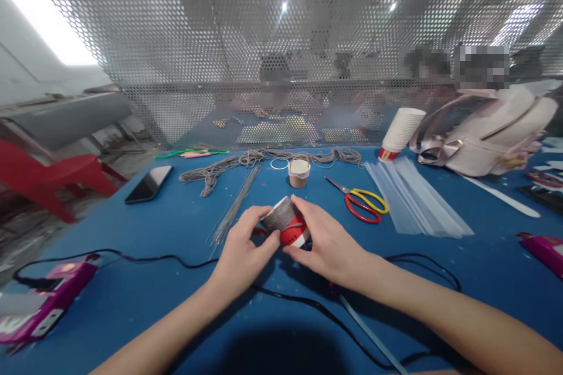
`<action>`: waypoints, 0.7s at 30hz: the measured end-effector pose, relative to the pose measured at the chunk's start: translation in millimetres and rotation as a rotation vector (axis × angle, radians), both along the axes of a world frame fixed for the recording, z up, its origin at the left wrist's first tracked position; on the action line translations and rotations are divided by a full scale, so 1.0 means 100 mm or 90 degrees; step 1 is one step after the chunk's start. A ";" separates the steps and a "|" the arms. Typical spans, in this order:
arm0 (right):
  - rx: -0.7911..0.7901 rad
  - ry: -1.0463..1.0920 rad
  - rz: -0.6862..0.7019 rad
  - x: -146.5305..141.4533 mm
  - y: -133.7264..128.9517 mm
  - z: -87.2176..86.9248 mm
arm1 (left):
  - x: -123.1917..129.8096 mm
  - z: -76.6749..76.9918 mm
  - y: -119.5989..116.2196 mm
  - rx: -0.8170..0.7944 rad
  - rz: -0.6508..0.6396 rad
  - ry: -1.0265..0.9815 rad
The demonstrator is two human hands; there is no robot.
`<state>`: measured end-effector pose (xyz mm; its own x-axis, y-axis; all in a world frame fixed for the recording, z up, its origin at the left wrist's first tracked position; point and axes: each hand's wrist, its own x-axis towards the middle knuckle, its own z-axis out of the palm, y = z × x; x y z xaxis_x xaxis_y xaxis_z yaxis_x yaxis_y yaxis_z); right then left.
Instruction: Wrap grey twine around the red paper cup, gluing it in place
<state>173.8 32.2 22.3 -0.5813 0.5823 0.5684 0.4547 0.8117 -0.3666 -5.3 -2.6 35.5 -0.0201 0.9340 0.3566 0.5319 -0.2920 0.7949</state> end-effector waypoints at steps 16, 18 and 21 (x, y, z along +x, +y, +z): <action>0.031 0.028 -0.064 0.12 -0.06 0.09 | 0.12 0.19 0.07 -0.071 -0.005 -0.054; 0.033 0.048 -0.060 0.15 -0.06 0.10 | 0.12 0.18 0.09 -0.080 -0.007 -0.058; 0.041 0.078 -0.054 0.17 -0.07 0.06 | 0.14 0.11 0.10 -0.099 -0.013 -0.066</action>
